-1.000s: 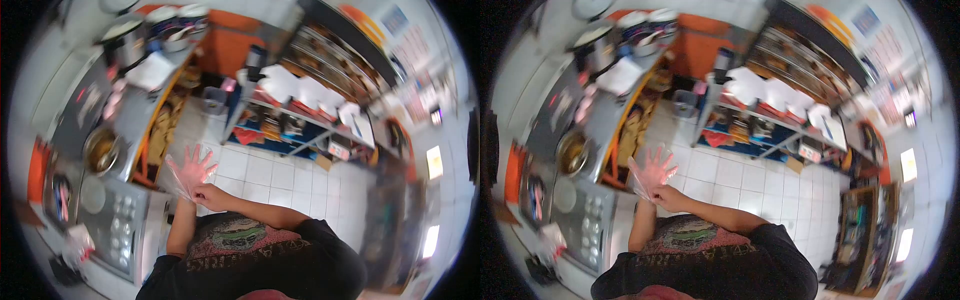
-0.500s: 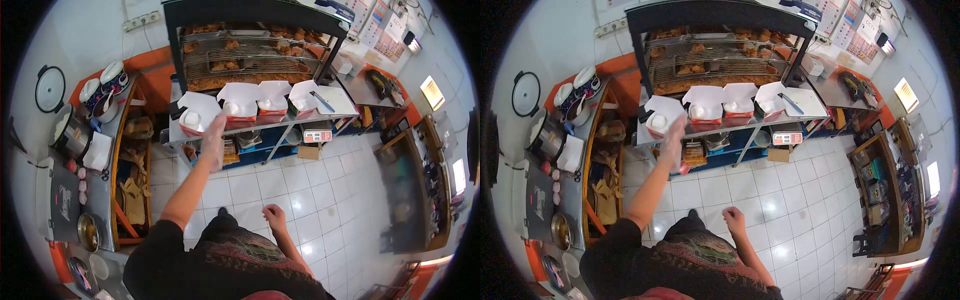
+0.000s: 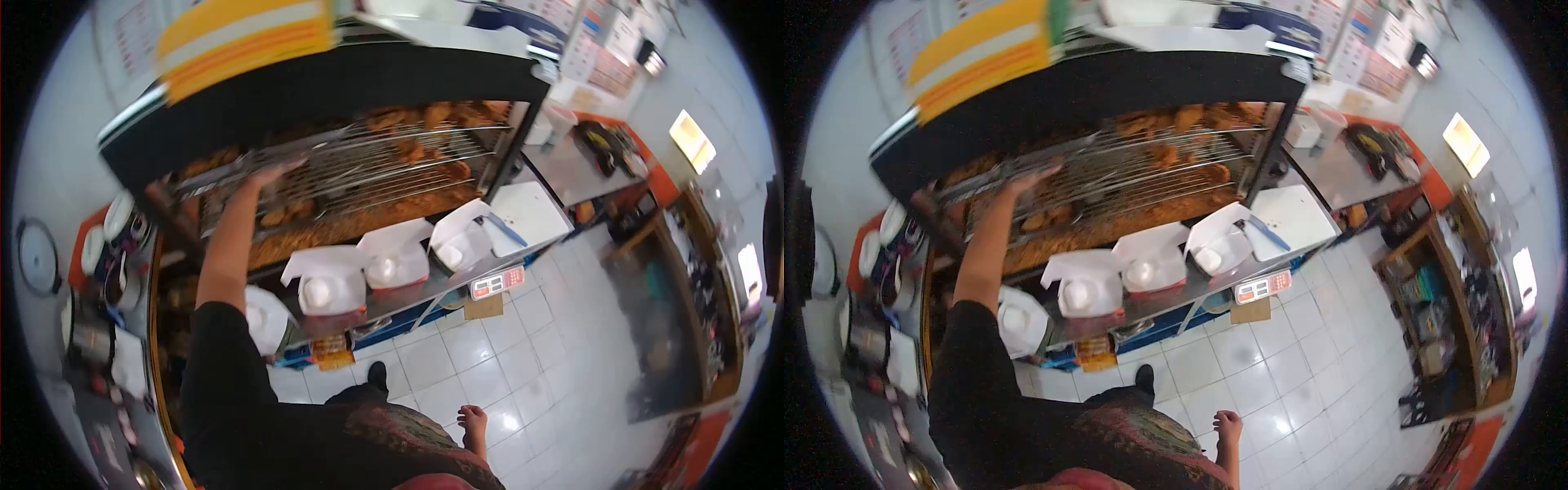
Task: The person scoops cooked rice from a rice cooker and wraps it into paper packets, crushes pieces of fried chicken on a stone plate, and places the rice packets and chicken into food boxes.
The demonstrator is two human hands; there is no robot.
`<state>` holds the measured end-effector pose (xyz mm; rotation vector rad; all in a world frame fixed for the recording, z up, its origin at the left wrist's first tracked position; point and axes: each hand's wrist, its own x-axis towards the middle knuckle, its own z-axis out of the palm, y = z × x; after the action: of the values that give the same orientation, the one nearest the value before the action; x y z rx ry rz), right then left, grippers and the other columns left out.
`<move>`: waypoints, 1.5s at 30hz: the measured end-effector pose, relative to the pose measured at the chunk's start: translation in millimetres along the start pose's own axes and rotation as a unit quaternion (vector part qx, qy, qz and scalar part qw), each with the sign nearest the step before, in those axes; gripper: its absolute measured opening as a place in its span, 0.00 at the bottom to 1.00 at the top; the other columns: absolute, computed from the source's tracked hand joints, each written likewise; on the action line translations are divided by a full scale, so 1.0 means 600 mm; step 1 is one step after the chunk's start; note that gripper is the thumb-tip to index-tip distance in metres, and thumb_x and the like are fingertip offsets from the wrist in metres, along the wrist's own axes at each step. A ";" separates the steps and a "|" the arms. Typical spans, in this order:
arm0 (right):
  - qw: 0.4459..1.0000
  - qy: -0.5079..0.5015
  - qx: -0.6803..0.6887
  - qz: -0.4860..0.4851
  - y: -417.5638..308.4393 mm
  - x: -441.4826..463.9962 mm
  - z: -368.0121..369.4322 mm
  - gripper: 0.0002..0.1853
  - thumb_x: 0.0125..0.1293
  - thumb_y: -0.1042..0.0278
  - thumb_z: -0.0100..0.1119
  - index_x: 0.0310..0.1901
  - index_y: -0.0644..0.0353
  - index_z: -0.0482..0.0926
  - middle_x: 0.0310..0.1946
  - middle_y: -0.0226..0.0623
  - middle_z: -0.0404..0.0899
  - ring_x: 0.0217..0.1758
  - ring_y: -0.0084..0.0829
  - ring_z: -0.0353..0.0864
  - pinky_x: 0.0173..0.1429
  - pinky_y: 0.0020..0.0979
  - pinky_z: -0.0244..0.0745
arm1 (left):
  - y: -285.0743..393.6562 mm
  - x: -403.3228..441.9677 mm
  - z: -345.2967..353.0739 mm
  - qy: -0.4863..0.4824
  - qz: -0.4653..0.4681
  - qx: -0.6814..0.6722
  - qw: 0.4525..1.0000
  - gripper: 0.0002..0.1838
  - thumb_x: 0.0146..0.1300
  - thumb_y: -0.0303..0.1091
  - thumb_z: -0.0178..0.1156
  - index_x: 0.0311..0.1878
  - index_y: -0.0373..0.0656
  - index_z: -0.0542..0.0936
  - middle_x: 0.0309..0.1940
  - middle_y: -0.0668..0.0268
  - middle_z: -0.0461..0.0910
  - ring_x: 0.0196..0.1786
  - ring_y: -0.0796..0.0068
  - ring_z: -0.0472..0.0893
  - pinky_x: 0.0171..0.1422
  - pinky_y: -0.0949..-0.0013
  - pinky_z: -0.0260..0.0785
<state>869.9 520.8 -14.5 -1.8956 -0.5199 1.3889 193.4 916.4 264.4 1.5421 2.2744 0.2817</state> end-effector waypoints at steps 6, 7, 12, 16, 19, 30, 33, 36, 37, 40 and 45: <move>1.000 0.001 0.019 0.007 -0.036 0.096 0.048 0.07 0.63 0.70 0.59 0.40 0.63 0.80 0.29 0.37 0.83 0.25 0.27 0.80 0.28 0.27 0.74 | -0.020 0.076 -0.012 -0.039 -0.015 0.054 0.998 0.48 0.64 0.76 0.41 0.75 0.48 0.63 0.77 0.54 0.56 0.79 0.57 0.54 0.81 0.54 0.47; 1.000 0.004 0.014 0.015 -0.044 0.110 0.055 0.07 0.63 0.70 0.60 0.40 0.63 0.80 0.29 0.36 0.83 0.25 0.28 0.81 0.28 0.28 0.74 | -0.028 0.079 -0.015 -0.043 -0.018 0.058 0.997 0.48 0.64 0.76 0.41 0.75 0.48 0.63 0.77 0.54 0.56 0.79 0.57 0.54 0.81 0.54 0.47; 1.000 -0.005 0.012 0.003 -0.076 0.183 0.087 0.07 0.62 0.70 0.60 0.39 0.64 0.81 0.29 0.37 0.83 0.26 0.28 0.81 0.28 0.29 0.75 | -0.044 0.082 -0.023 -0.056 -0.037 0.069 0.995 0.48 0.64 0.76 0.40 0.75 0.48 0.63 0.77 0.55 0.56 0.79 0.57 0.54 0.81 0.53 0.47; 1.000 0.007 0.018 -0.001 -0.105 0.229 0.106 0.07 0.61 0.70 0.61 0.38 0.65 0.81 0.28 0.37 0.83 0.25 0.28 0.81 0.27 0.28 0.74 | -0.038 0.083 -0.030 -0.063 -0.054 0.074 0.994 0.48 0.64 0.76 0.40 0.75 0.48 0.63 0.77 0.55 0.56 0.79 0.57 0.54 0.81 0.53 0.47; 0.999 0.009 -0.021 -0.037 -0.102 0.263 0.103 0.07 0.60 0.71 0.61 0.38 0.65 0.80 0.27 0.37 0.83 0.24 0.27 0.80 0.27 0.28 0.74 | -0.038 0.082 -0.032 -0.066 -0.067 0.077 0.993 0.47 0.64 0.76 0.40 0.75 0.48 0.63 0.77 0.55 0.56 0.79 0.57 0.54 0.81 0.52 0.46; 0.999 -0.023 -0.012 -0.022 -0.202 0.312 0.029 0.07 0.60 0.71 0.60 0.38 0.64 0.81 0.28 0.37 0.83 0.25 0.28 0.80 0.28 0.29 0.74 | -0.023 0.056 -0.024 -0.072 -0.094 0.079 0.990 0.47 0.64 0.76 0.39 0.75 0.48 0.63 0.77 0.55 0.56 0.79 0.57 0.55 0.81 0.51 0.46; 0.999 -0.022 -0.017 -0.023 -0.202 0.330 0.004 0.06 0.59 0.72 0.60 0.37 0.63 0.81 0.28 0.37 0.83 0.25 0.29 0.80 0.28 0.29 0.74 | -0.026 0.052 -0.023 -0.070 -0.102 0.077 0.989 0.47 0.64 0.76 0.38 0.75 0.48 0.63 0.77 0.55 0.56 0.79 0.57 0.55 0.81 0.51 0.46; 0.999 -0.019 -0.038 0.002 -0.222 0.346 -0.013 0.07 0.59 0.73 0.60 0.38 0.64 0.81 0.28 0.38 0.83 0.25 0.29 0.80 0.28 0.29 0.75 | -0.023 0.054 -0.022 -0.069 -0.101 0.078 0.989 0.47 0.65 0.76 0.38 0.75 0.48 0.63 0.77 0.55 0.57 0.79 0.57 0.55 0.81 0.51 0.46; 0.999 -0.017 -0.051 0.003 -0.226 0.343 -0.018 0.07 0.59 0.73 0.60 0.38 0.64 0.81 0.28 0.38 0.83 0.25 0.29 0.80 0.28 0.29 0.75 | -0.022 0.052 -0.018 -0.067 -0.102 0.079 0.989 0.47 0.65 0.76 0.38 0.75 0.48 0.63 0.77 0.55 0.57 0.79 0.57 0.55 0.81 0.50 0.46; 0.999 -0.026 -0.033 -0.023 -0.238 0.355 -0.027 0.07 0.60 0.71 0.61 0.38 0.64 0.81 0.28 0.38 0.83 0.25 0.29 0.80 0.27 0.28 0.74 | -0.028 0.047 -0.018 -0.061 -0.108 0.078 0.989 0.47 0.65 0.75 0.38 0.75 0.48 0.63 0.77 0.55 0.57 0.79 0.57 0.55 0.81 0.50 0.45; 0.984 -0.016 0.019 -0.175 -0.430 0.353 0.028 0.07 0.61 0.70 0.62 0.39 0.62 0.82 0.28 0.32 0.79 0.29 0.24 0.75 0.32 0.27 0.70 | -0.026 0.040 -0.015 -0.058 -0.117 0.079 0.988 0.47 0.65 0.75 0.37 0.75 0.48 0.63 0.77 0.55 0.57 0.79 0.57 0.55 0.81 0.50 0.45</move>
<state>949.2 841.1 38.0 -1.6566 -0.7939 1.1903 168.6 933.2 262.3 1.3080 2.4021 -0.0538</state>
